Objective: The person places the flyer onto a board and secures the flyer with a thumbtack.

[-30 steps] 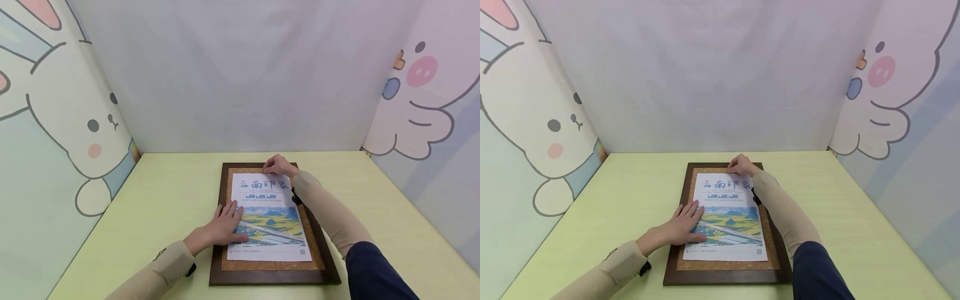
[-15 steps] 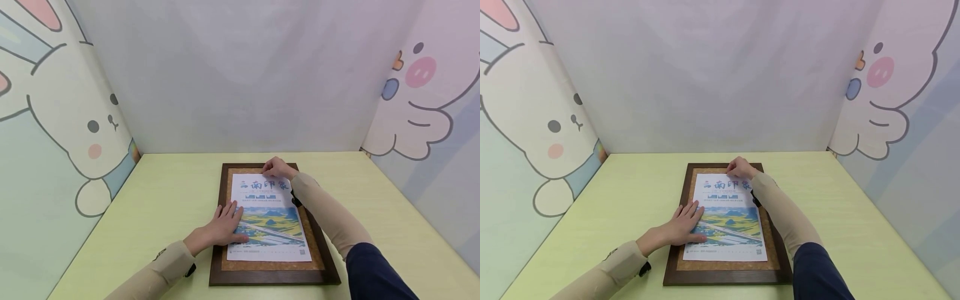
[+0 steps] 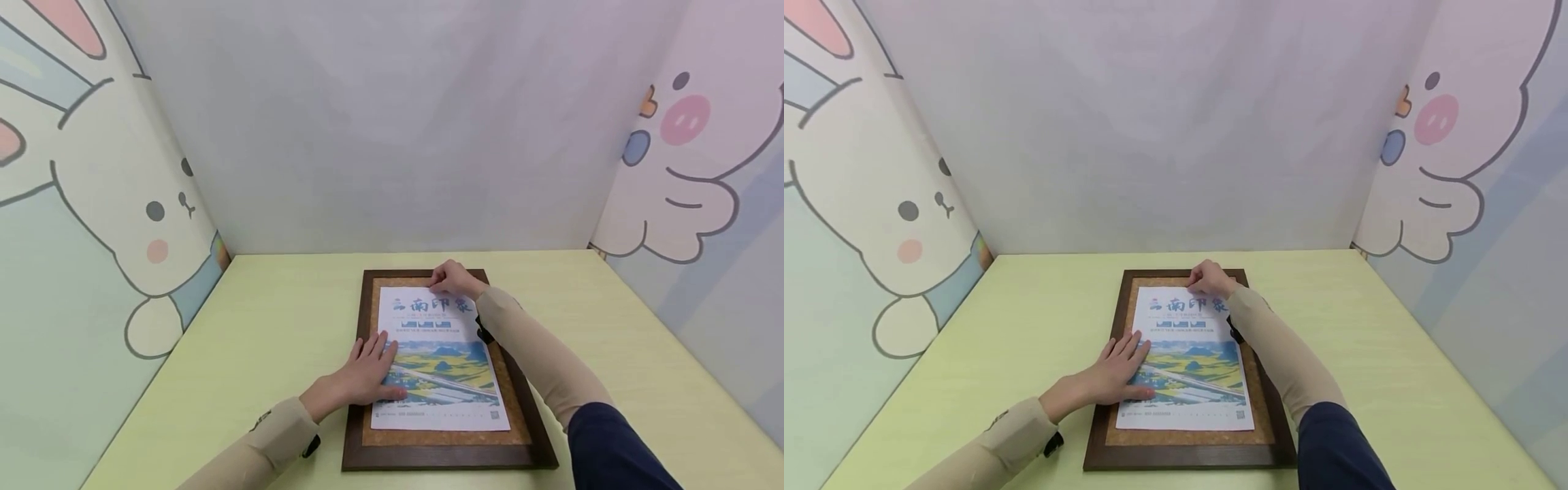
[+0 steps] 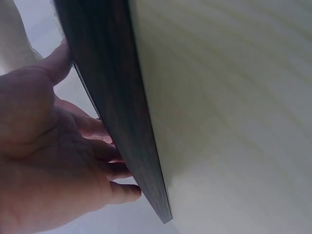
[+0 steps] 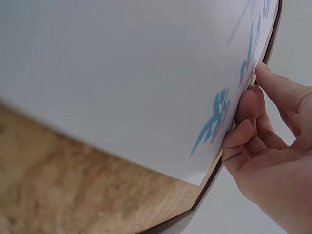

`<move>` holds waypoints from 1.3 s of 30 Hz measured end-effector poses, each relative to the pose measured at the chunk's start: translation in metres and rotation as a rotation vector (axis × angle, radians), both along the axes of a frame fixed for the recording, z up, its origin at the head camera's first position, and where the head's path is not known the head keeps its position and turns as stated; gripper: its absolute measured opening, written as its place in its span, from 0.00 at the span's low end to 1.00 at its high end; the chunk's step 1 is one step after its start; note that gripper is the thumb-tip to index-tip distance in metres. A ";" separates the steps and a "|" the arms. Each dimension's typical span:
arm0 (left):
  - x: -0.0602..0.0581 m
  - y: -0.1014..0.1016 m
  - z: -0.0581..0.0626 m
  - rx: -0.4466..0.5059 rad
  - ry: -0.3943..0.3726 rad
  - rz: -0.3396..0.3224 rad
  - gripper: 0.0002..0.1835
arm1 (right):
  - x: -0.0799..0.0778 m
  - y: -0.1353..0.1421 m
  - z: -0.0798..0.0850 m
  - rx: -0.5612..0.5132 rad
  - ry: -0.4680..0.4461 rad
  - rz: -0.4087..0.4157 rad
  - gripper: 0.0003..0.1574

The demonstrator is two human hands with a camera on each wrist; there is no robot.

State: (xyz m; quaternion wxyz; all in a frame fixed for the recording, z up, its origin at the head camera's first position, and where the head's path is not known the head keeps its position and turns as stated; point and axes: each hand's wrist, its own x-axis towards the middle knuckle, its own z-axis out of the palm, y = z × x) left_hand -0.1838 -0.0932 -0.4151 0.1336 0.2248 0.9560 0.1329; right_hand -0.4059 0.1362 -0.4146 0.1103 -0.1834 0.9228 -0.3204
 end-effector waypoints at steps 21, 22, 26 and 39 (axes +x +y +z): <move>0.006 -0.001 -0.008 0.026 0.020 0.006 0.50 | 0.000 -0.003 -0.016 -0.058 -0.008 0.010 0.04; 0.006 -0.001 -0.008 0.027 0.020 0.006 0.50 | 0.000 -0.003 -0.017 -0.055 -0.007 0.012 0.04; 0.007 -0.001 -0.009 0.024 0.020 0.005 0.50 | 0.000 -0.002 -0.017 -0.048 0.006 0.019 0.05; 0.000 0.001 -0.008 0.009 0.051 -0.010 0.50 | 0.007 0.001 0.000 -0.033 -0.006 -0.007 0.04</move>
